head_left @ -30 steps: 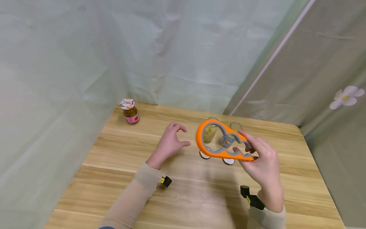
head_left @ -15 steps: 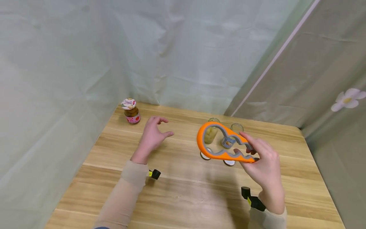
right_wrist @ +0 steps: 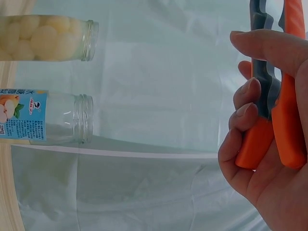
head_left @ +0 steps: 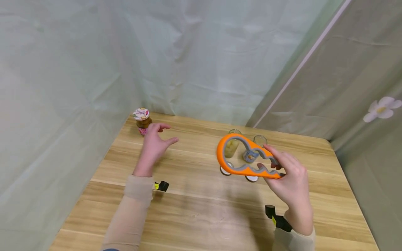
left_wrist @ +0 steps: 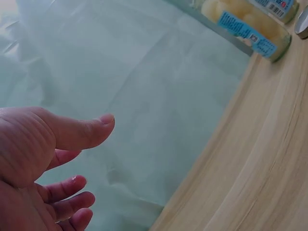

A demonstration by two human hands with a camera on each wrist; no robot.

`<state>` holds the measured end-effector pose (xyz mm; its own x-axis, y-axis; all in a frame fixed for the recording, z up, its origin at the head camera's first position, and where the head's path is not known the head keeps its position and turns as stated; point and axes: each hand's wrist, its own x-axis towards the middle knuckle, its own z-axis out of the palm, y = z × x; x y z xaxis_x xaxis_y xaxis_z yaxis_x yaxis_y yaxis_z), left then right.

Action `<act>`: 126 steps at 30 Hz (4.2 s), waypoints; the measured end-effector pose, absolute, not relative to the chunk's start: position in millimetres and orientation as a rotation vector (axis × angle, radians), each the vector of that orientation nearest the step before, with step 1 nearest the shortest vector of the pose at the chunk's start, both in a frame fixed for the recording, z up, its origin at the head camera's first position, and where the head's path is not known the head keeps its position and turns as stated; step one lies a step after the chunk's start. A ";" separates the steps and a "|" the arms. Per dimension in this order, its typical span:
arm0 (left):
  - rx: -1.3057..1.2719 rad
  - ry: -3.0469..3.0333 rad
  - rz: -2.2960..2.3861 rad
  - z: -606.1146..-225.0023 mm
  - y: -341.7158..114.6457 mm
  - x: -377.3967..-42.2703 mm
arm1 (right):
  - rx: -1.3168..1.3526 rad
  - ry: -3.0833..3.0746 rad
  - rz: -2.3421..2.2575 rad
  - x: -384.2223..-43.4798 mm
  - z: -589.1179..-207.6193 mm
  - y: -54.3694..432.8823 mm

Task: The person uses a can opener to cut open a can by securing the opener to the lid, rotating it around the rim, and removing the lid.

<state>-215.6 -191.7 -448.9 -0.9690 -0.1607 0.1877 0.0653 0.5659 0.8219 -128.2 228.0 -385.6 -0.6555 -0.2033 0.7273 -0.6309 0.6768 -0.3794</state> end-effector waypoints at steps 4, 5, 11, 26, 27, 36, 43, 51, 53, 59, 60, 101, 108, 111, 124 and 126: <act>0.080 -2.546 -1.362 -446.9 -196.1 -215.9 | 0.633 -2.224 0.829 -127.7 -386.3 228.5; 0.081 -2.539 -1.364 -446.3 -197.3 -215.8 | 0.633 -2.223 0.831 -127.5 -386.4 228.6; 0.105 -2.510 -1.392 -445.0 -207.3 -217.0 | 0.638 -2.220 0.817 -127.2 -386.6 230.2; 0.183 -2.194 -1.474 -451.3 -230.9 -226.1 | 0.645 -2.229 0.805 -123.8 -389.0 233.9; 0.194 -2.170 -1.463 -451.7 -232.6 -226.8 | 0.638 -2.231 0.802 -123.7 -388.8 234.1; 0.410 -2.027 -1.537 -464.4 -250.2 -239.1 | 0.617 -2.230 0.782 -121.7 -389.7 235.2; 0.465 -2.033 -1.585 -484.0 -256.3 -250.1 | 0.614 -2.216 0.796 -119.9 -390.6 234.5; 0.460 -2.160 -1.625 -502.5 -261.9 -257.8 | 0.607 -2.226 0.773 -117.3 -388.5 233.4; 0.465 -2.201 -1.611 -507.2 -264.3 -259.2 | 0.605 -2.233 0.773 -116.3 -388.0 232.9; 0.463 -2.215 -1.637 -512.9 -268.3 -263.1 | 0.596 -2.238 0.771 -114.1 -387.1 232.1; 0.463 -2.211 -1.648 -513.1 -268.7 -263.2 | 0.596 -2.239 0.770 -113.9 -387.2 232.0; 0.321 -2.199 -1.910 -528.9 -276.7 -253.5 | 0.655 -2.254 0.812 -114.7 -390.2 228.2; 0.218 -2.176 -2.039 -506.5 -267.8 -244.8 | 0.664 -2.243 0.816 -118.0 -392.5 225.5; 0.114 -2.139 -2.104 -489.5 -259.9 -239.4 | 0.666 -2.250 0.803 -120.3 -392.3 223.8; -0.315 -2.233 -2.126 -448.6 -216.1 -224.8 | 0.624 -2.252 0.773 -126.8 -389.5 222.7; -0.359 -2.238 -2.128 -446.8 -207.5 -222.3 | 0.618 -2.257 0.765 -127.6 -389.7 222.8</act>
